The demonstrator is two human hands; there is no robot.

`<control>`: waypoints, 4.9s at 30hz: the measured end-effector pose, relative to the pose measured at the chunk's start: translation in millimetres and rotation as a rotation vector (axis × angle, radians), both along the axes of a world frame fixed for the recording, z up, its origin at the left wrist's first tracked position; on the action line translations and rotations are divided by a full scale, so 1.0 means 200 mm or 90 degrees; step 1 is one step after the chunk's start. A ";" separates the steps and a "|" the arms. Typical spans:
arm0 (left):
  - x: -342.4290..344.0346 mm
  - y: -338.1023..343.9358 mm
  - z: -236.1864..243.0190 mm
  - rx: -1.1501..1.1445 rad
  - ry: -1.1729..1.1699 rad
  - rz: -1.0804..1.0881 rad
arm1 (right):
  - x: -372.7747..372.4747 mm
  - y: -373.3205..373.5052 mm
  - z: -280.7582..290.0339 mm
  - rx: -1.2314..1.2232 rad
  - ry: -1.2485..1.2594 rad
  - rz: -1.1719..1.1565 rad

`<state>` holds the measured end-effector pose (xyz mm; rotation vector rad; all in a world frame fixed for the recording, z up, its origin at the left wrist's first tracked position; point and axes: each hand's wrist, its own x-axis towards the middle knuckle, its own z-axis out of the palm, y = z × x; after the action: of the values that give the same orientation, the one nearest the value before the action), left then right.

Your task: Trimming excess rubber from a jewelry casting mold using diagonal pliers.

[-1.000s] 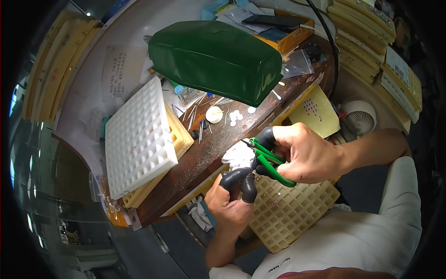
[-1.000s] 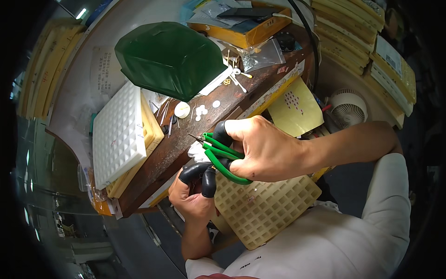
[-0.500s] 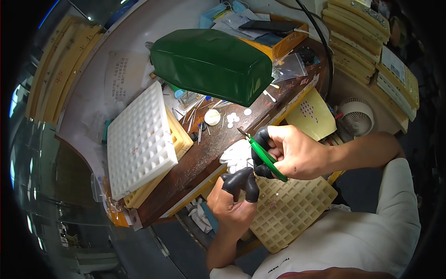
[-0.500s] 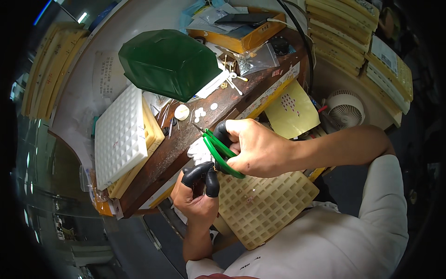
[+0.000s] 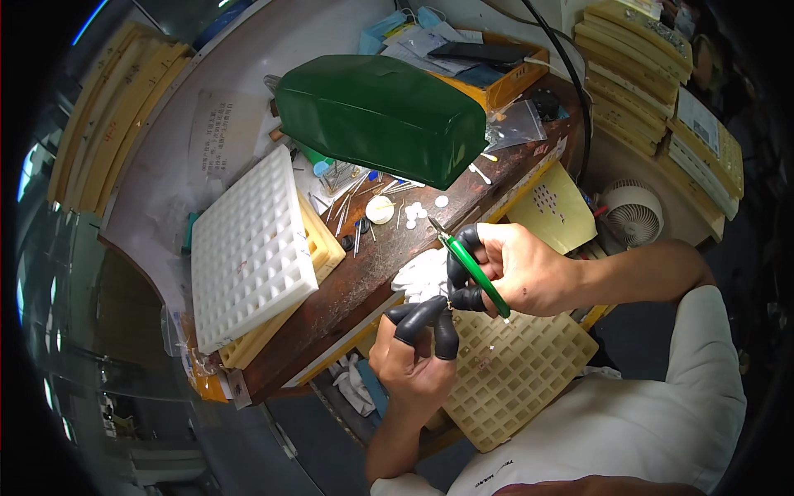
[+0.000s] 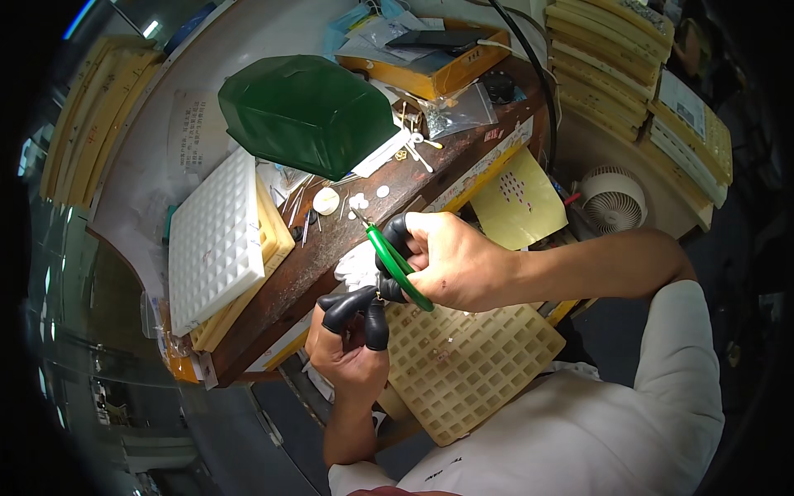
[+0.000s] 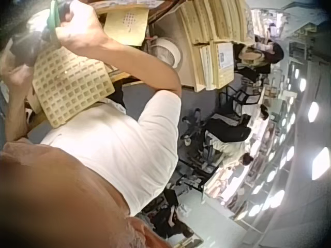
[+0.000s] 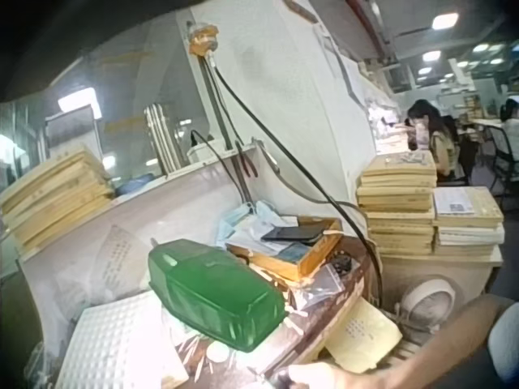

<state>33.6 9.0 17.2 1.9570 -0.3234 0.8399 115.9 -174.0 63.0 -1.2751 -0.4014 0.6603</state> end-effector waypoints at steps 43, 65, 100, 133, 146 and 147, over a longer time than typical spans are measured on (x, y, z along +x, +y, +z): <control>-0.02 0.01 0.03 0.233 -0.011 0.139 | -0.04 -0.11 -0.04 -0.450 -0.826 0.006; 0.00 0.02 0.02 0.288 -0.057 0.115 | -0.04 -0.10 -0.01 -0.507 -0.841 0.048; -0.07 -0.05 0.02 0.046 0.035 -0.008 | -0.17 -0.08 -0.14 0.016 -0.111 -0.109; -0.04 -0.20 -0.16 0.087 0.134 -0.170 | -0.35 -0.36 -0.42 -0.120 -0.223 -0.139; -0.03 -0.21 -0.16 0.021 0.192 -0.221 | -0.36 -0.35 -0.49 -0.094 -0.396 -0.178; -0.02 -0.21 -0.17 0.067 0.157 -0.222 | -0.36 -0.32 -0.50 -0.026 -0.235 -0.186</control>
<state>29.0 -32.3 -16.4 1.9968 -0.5512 0.3597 44.7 -238.8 -36.3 -1.4628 -0.4927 0.1850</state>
